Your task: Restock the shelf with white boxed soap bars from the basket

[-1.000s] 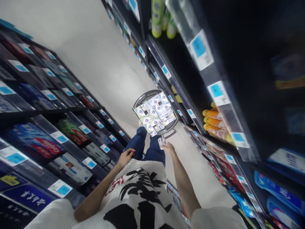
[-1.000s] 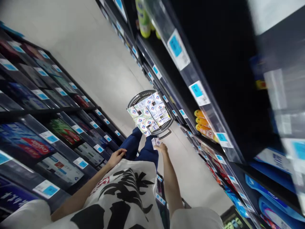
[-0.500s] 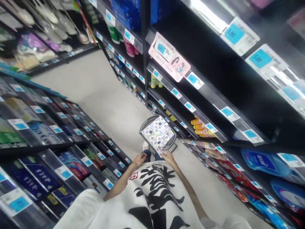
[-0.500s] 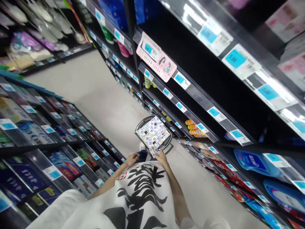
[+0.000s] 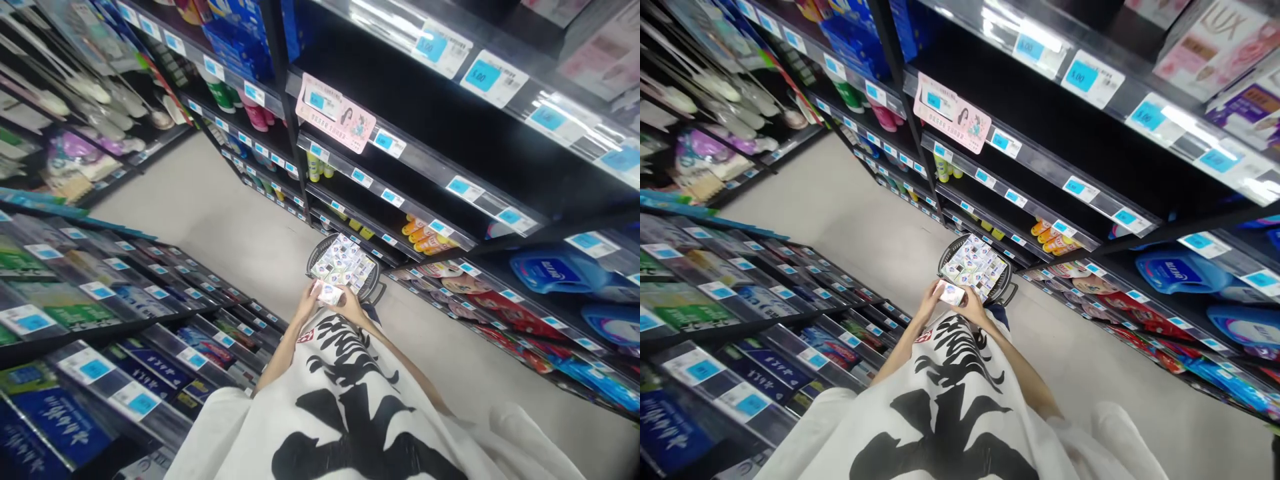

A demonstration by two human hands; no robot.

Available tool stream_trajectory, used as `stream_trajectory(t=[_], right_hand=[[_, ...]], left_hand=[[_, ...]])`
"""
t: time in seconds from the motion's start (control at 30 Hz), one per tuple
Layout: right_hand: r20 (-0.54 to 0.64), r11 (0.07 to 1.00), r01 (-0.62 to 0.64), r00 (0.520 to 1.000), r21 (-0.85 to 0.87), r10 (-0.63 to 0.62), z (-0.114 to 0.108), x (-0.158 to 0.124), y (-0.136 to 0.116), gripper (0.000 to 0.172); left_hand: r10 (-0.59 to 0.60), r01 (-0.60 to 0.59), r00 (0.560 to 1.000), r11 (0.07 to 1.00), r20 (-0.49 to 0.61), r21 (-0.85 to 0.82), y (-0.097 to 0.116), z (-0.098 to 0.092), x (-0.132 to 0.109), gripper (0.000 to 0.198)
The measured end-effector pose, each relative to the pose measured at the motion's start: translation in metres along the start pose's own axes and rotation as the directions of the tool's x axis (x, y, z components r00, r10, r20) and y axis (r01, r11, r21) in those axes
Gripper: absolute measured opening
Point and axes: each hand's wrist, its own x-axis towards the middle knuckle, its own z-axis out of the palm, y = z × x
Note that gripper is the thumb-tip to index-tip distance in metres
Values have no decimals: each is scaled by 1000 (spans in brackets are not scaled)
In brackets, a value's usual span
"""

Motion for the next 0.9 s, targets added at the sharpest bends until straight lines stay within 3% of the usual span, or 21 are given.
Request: stream_trajectory(t=[0.23,0.5,0.73,0.9], right_hand=[[-42,934,61,998,353,-49,-16,9,-44,83],[-50,880,154,988,450,-148,-48,8,-94,86],[-38,886,175,984,430,-175,-45,8,-102,84],[-119,900,195,980,389,-161,-44,3,-99,81]], left_hand=[[124,-127,992,978,-28,-167,47,8,-28,87],[333,-321,943,918,12,-233,87,22,-54,79],[307,-299,952,930,4,-211,98,18,-65,83],[241,-232,970,954,28,-191,97,20,-60,84]])
